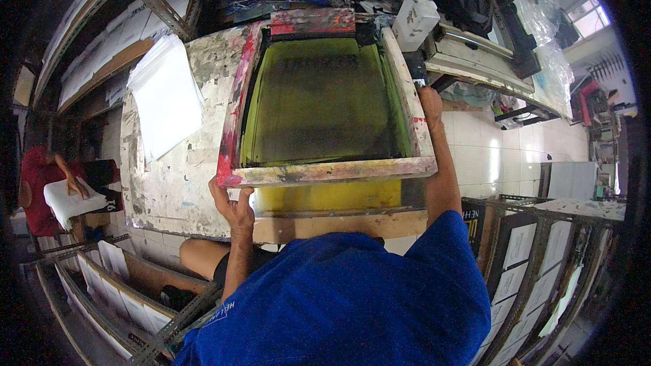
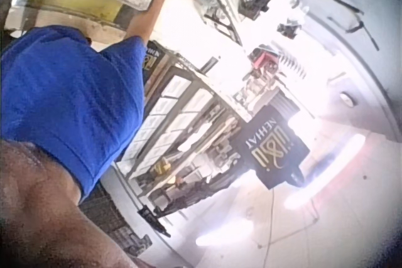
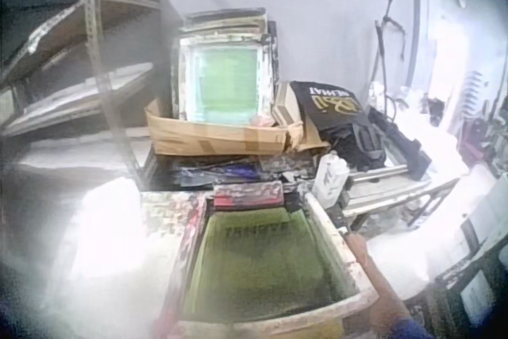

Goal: The person performs screen printing on sheets of paper using a squeegee and a screen frame, moving the printed sheets to a pile and placing new sheets onto the printing board.

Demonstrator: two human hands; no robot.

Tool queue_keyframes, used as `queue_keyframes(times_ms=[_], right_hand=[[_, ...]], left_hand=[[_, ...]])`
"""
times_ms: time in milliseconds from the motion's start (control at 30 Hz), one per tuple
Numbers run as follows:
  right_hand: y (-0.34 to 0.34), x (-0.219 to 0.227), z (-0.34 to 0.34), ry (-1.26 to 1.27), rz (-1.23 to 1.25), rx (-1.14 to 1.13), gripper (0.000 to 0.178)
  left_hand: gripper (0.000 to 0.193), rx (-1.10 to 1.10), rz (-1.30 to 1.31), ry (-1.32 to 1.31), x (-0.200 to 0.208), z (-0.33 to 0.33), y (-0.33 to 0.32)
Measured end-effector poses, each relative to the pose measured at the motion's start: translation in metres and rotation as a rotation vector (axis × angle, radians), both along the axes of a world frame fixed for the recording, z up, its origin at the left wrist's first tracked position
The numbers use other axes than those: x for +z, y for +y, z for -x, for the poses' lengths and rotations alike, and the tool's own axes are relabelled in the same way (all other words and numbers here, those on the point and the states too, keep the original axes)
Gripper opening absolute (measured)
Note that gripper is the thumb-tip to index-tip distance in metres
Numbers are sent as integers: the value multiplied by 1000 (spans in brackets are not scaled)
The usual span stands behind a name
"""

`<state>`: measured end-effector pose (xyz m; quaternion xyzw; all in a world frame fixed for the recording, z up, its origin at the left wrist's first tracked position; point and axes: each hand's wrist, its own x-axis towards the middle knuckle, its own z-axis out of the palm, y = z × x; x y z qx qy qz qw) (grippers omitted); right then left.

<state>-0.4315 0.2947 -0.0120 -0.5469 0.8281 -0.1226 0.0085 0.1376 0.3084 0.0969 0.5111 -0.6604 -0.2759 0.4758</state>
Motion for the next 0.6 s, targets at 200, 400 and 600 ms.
queue_keyframes(times_ms=[200, 400, 600], right_hand=[[1, 30, -14, -226, 213, -14, 27], [92, 41, -128, -478, 134, -95, 27], [82, -9, -232, -589, -24, 70, 28]], left_hand=[[55, 22, -14, 51, 20, 2, -5], [55, -8, -49, 58, 41, 8, -13], [54, 14, -135, 107, 46, 5, -7]])
